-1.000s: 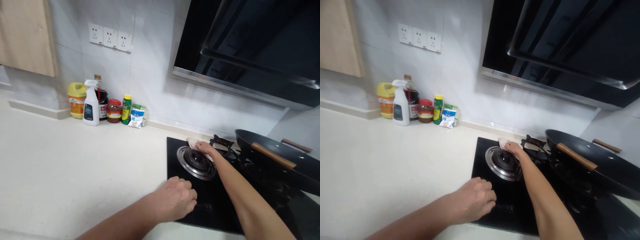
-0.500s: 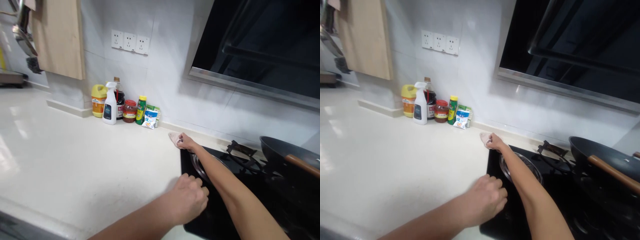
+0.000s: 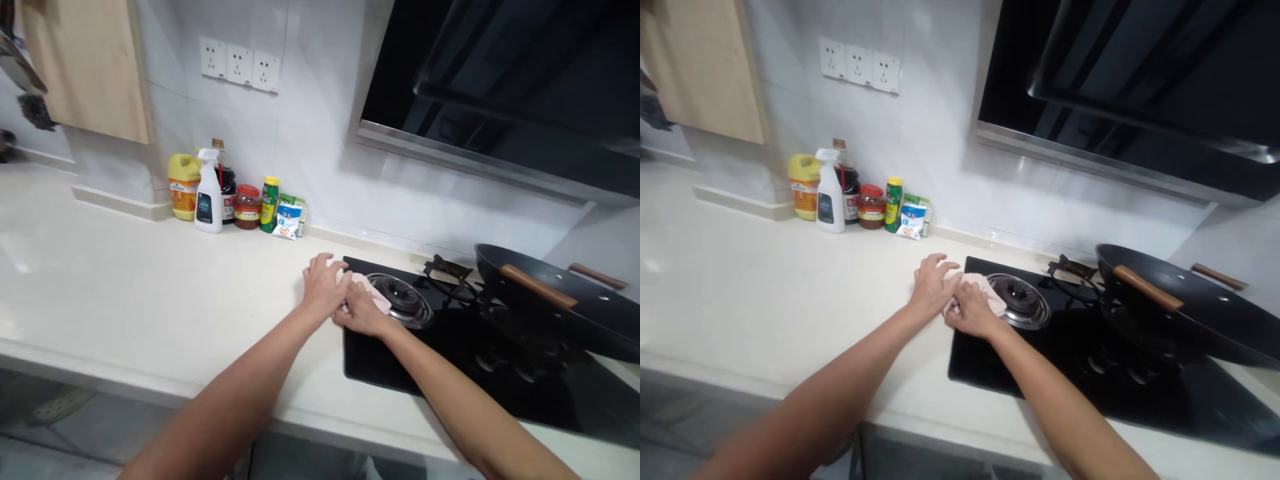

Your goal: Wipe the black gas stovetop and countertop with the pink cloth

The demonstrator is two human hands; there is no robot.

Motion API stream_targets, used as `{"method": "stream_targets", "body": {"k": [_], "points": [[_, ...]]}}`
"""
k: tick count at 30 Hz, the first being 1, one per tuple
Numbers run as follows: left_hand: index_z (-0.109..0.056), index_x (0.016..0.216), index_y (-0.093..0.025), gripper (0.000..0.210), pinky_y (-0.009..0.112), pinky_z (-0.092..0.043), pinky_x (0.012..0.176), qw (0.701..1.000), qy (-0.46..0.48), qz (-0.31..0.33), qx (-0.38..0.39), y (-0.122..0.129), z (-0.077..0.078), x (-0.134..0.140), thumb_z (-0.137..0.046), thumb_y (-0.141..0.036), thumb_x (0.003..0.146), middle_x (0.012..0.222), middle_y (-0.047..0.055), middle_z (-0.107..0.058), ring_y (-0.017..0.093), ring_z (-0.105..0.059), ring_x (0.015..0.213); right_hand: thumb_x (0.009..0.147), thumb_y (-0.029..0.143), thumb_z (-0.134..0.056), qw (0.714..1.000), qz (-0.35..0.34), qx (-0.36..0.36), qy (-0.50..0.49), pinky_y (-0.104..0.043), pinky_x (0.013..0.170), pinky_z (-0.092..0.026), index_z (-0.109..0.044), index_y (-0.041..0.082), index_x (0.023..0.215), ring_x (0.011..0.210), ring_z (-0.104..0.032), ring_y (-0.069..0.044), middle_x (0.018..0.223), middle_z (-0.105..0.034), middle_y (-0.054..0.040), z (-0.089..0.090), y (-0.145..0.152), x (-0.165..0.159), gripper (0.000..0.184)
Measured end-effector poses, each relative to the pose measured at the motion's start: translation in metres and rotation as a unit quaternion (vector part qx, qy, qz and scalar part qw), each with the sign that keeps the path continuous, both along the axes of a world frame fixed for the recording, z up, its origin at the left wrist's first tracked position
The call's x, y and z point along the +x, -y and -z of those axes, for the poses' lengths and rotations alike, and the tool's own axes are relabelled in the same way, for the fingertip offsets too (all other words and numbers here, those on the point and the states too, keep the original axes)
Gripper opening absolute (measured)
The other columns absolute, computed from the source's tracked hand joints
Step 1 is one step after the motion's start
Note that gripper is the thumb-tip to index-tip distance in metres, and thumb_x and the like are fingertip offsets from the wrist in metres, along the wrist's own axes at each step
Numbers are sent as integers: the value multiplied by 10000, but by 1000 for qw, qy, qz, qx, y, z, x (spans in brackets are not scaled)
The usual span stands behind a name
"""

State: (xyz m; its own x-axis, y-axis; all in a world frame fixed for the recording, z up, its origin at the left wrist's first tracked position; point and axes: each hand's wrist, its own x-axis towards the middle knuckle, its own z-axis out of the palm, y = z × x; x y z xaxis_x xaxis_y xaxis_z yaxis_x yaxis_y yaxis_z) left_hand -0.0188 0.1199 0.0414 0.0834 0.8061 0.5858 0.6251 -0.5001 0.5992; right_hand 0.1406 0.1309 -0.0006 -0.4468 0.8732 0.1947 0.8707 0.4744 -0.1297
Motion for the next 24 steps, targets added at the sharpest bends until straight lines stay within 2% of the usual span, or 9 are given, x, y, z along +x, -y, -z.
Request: {"method": "stream_targets", "body": {"k": [2, 5, 10, 12, 14, 16, 19, 21, 24], "points": [[-729, 1106, -232, 244, 537, -324, 1136, 999, 36, 31, -14, -2, 2, -3, -580, -342, 947, 1362, 116, -519, 307, -439, 1346, 830, 352, -610, 999, 8, 10, -31, -447, 892, -395, -559, 221, 1220, 1069, -426, -284, 1181, -529, -94, -1, 42, -5, 415], [-716, 1130, -215, 289, 494, -323, 1170, 990, 48, 116, -57, 3, 9, 0, -542, -363, 953, 1372, 118, -507, 286, -441, 1363, 822, 319, -611, 998, 1, 19, -55, -459, 910, -404, -588, 222, 1114, 1053, -431, -276, 1148, -540, -86, -4, 93, -12, 308], [-733, 1130, -207, 404, 360, -471, 1058, 952, -45, 275, -124, 33, 17, 10, -534, -506, 944, 1250, 78, -675, 242, -613, 1186, 822, 295, -629, 992, -38, 65, -101, -524, 1060, -339, -490, 221, 1364, 1237, -380, -321, 1379, -479, -128, 2, 141, -13, 564], [-726, 1153, -202, 514, 357, -499, 1015, 936, -77, 306, -155, 49, 16, 8, -442, -591, 975, 1168, 61, -733, 241, -655, 1115, 806, 261, -641, 987, -47, 80, -130, -491, 1052, -357, -513, 216, 1329, 1219, -401, -308, 1344, -505, -121, 8, 153, -10, 540], [-721, 1174, -209, 575, 384, -468, 1060, 928, -100, 310, -178, 67, 15, 1, -380, -633, 989, 1189, 57, -743, 258, -653, 1141, 792, 220, -642, 982, -60, 94, -149, -455, 1017, -384, -547, 216, 1256, 1148, -436, -284, 1262, -539, -105, 14, 165, -7, 474], [-682, 1278, -241, 589, 420, -366, 1164, 922, -127, 312, -192, 87, 13, -9, -334, -632, 1006, 1339, 47, -689, 272, -592, 1271, 782, 188, -638, 978, -71, 105, -163, -439, 986, -398, -549, 222, 1229, 1096, -444, -270, 1227, -546, -94, 19, 178, -5, 457], [-446, 1533, -278, 630, 460, -217, 1248, 918, -170, 300, -197, 121, 11, -26, -264, -612, 1030, 1583, 37, -475, 267, -422, 1454, 757, 159, -628, 972, -78, 109, -195, -418, 939, -413, -536, 218, 1181, 1033, -446, -252, 1156, -551, -80, 23, 196, -5, 438], [-333, 1592, -285, 664, 475, -230, 1245, 923, -197, 276, -180, 142, 12, -38, -287, -625, 1023, 1631, 47, -398, 273, -383, 1479, 742, 145, -609, 966, -75, 105, -223, -399, 900, -418, -534, 218, 1075, 989, -451, -237, 1070, -544, -61, 23, 207, -7, 350], [-359, 1576, -311, 704, 510, -313, 1206, 928, -235, 249, -145, 160, 21, -59, -414, -673, 975, 1604, 64, -440, 308, -442, 1428, 737, 155, -608, 953, -77, 76, -285, -371, 851, -417, -523, 230, 994, 947, -472, -213, 1005, -525, -31, 19, 217, -14, 281]]}}
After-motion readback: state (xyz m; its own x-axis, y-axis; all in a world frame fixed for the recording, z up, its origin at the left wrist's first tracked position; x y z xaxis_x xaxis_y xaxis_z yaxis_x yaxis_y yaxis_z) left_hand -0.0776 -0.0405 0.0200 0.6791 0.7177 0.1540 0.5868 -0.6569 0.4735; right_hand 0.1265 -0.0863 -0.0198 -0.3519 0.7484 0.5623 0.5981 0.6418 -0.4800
